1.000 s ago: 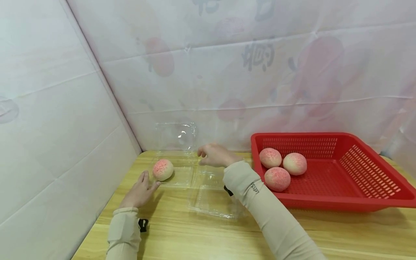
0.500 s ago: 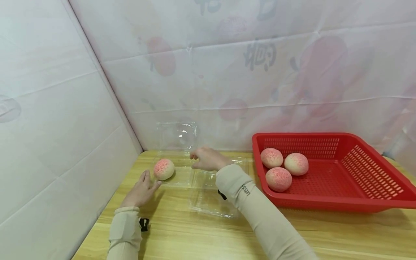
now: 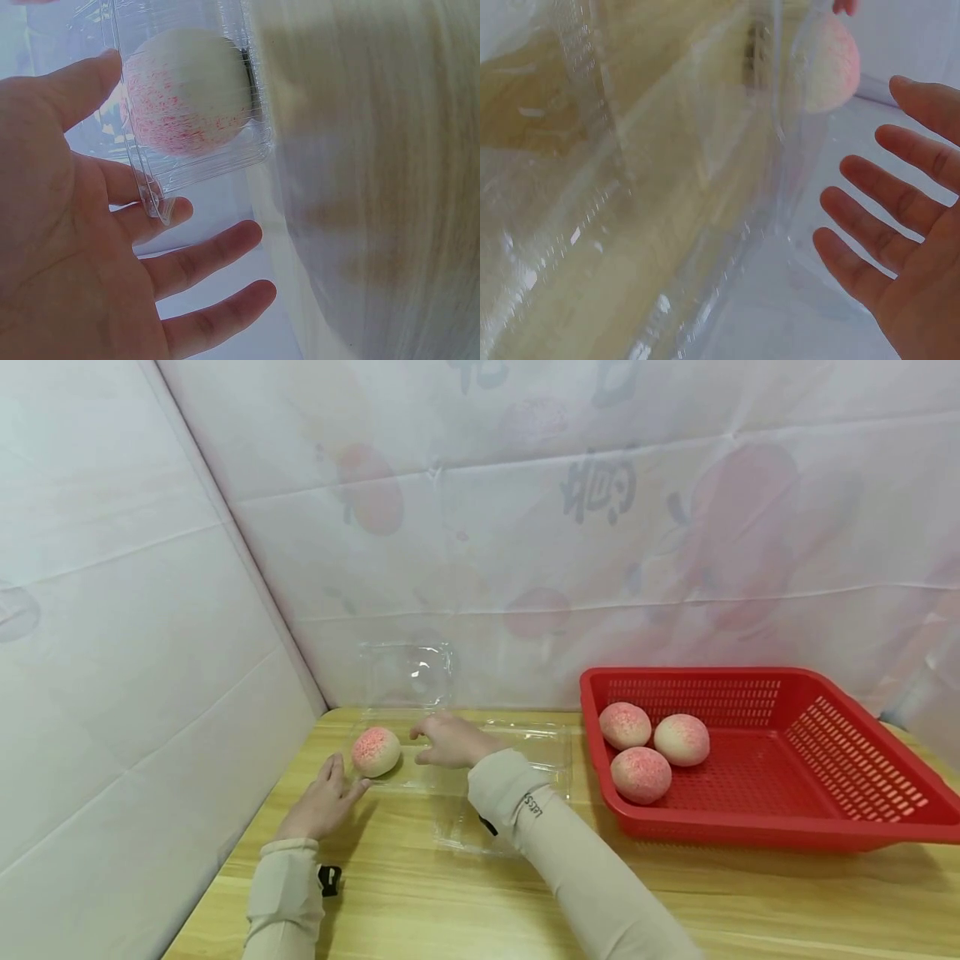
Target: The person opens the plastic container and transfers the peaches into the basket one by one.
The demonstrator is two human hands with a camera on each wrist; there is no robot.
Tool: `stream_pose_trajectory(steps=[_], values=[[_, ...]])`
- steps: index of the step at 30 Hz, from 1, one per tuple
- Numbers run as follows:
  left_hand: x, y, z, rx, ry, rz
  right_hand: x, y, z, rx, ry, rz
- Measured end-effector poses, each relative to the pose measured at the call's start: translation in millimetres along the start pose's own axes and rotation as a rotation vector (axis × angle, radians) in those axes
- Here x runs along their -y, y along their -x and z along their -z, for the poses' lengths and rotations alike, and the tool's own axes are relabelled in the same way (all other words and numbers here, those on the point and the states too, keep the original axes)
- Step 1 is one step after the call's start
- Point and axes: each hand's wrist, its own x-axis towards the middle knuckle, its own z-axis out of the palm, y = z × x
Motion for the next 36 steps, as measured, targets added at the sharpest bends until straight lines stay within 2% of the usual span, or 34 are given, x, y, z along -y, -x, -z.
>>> stream_pose_trajectory(steps=[5,12,23,32,36], values=[[0.0,0.3,0.9,0.011,0.011,0.006,6,-6.3,-10,-0.005,-0.002,-0.015],[0.3,0.7,1.1,0.019,0.013,-0.006,13,-13.4,-19,-0.004,0.066,-0.029],[0.8,0.0,2.8,0.018,0.001,-0.027,32,-22.6,-22,0.073,0.132,-0.08],[4.1,0.7,2.7,0.022,0.005,-0.022,42,-28.4,-34,0.088,0.31,-0.044],[2.2,-0.3,2.2,0.013,0.009,-0.03,41,-28.7,-38,0.099,0.329,-0.054]])
